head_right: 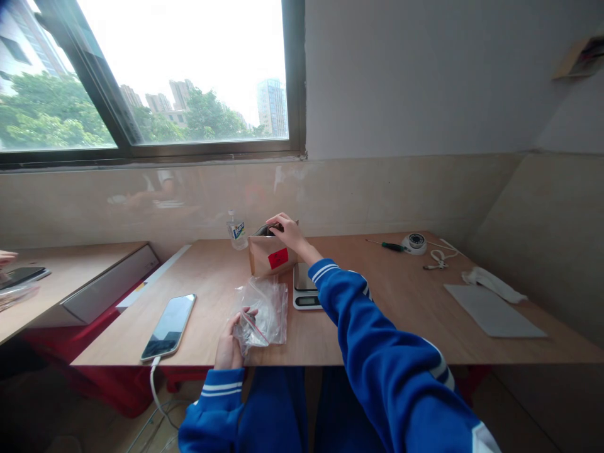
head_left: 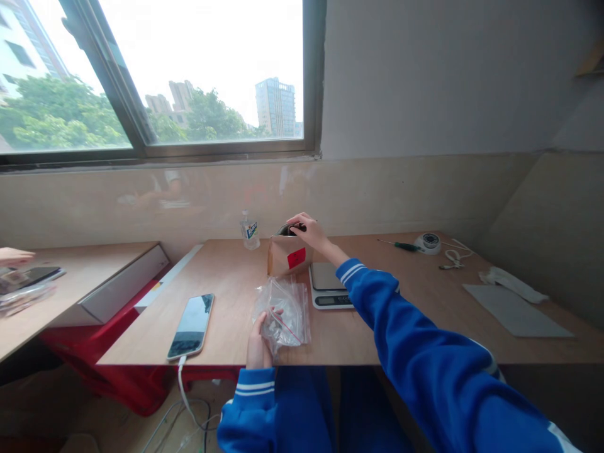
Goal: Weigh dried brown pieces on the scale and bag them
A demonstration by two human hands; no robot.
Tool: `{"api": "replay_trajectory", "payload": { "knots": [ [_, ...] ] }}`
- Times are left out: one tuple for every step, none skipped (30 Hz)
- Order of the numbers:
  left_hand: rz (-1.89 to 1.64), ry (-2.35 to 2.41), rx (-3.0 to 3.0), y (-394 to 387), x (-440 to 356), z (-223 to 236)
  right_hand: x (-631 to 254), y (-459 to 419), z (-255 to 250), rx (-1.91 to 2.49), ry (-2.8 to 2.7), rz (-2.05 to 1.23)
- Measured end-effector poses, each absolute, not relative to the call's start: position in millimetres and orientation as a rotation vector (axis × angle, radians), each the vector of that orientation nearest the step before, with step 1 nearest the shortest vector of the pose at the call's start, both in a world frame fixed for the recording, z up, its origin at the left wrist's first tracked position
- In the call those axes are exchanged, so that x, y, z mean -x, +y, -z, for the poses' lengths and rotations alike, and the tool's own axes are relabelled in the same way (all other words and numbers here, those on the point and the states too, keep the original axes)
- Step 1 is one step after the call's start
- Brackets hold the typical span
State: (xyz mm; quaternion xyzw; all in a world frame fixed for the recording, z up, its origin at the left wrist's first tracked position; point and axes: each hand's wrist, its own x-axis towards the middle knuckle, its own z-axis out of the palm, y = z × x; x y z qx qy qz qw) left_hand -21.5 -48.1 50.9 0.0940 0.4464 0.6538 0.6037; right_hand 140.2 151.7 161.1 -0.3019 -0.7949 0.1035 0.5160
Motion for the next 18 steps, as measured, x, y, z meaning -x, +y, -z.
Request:
{"api": "replay_trajectory", "payload": {
  "knots": [
    [-1.513, 1.035, -0.221, -48, 22, -50, -141, 152, -160, 0.743, -1.917, -0.232],
    [-1.514, 1.035, -0.223, -48, 23, -50, -142, 152, -159, 0.759, -1.942, -0.215],
    [-1.515, 1.036, -0.223, -47, 23, -49, -143, 152, -157, 0.772, -1.982, -0.193],
    [-1.516, 1.038, -0.224, -47, 23, -49, -145, 152, -156, 0.782, -2.031, -0.167],
    [-1.519, 1.037, -0.224, -47, 23, -50, -146, 151, -155, 0.788, -2.079, -0.142],
    [-1.522, 1.032, -0.227, -48, 23, -50, -147, 150, -154, 0.791, -2.117, -0.123],
    [-1.523, 1.019, -0.233, -48, 23, -51, -148, 147, -154, 0.792, -2.137, -0.107],
    [-1.520, 0.999, -0.239, -49, 22, -53, -148, 144, -154, 0.793, -2.134, -0.094],
    [-1.510, 0.977, -0.244, -50, 22, -54, -148, 138, -154, 0.795, -2.104, -0.085],
    [-1.497, 0.956, -0.248, -50, 21, -54, -147, 131, -155, 0.798, -2.044, -0.080],
    [-1.484, 0.938, -0.248, -51, 21, -55, -146, 123, -155, 0.803, -1.960, -0.091],
    [-1.474, 0.922, -0.246, -51, 20, -54, -145, 113, -155, 0.807, -1.865, -0.131],
    [-1.470, 0.905, -0.245, -52, 20, -54, -144, 102, -154, 0.809, -1.782, -0.211],
    [-1.473, 0.880, -0.256, -52, 19, -53, -144, 91, -152, 0.805, -1.729, -0.329],
    [-1.478, 0.847, -0.281, -52, 17, -52, -144, 80, -149, 0.794, -1.715, -0.477],
    [-1.481, 0.804, -0.318, -51, 16, -51, -145, 69, -145, 0.779, -1.743, -0.640],
    [-1.477, 0.757, -0.361, -51, 13, -50, -147, 58, -140, 0.768, -1.798, -0.794],
    [-1.474, 0.711, -0.404, -51, 11, -50, -149, 49, -136, 0.772, -1.863, -0.914]
  ]
}}
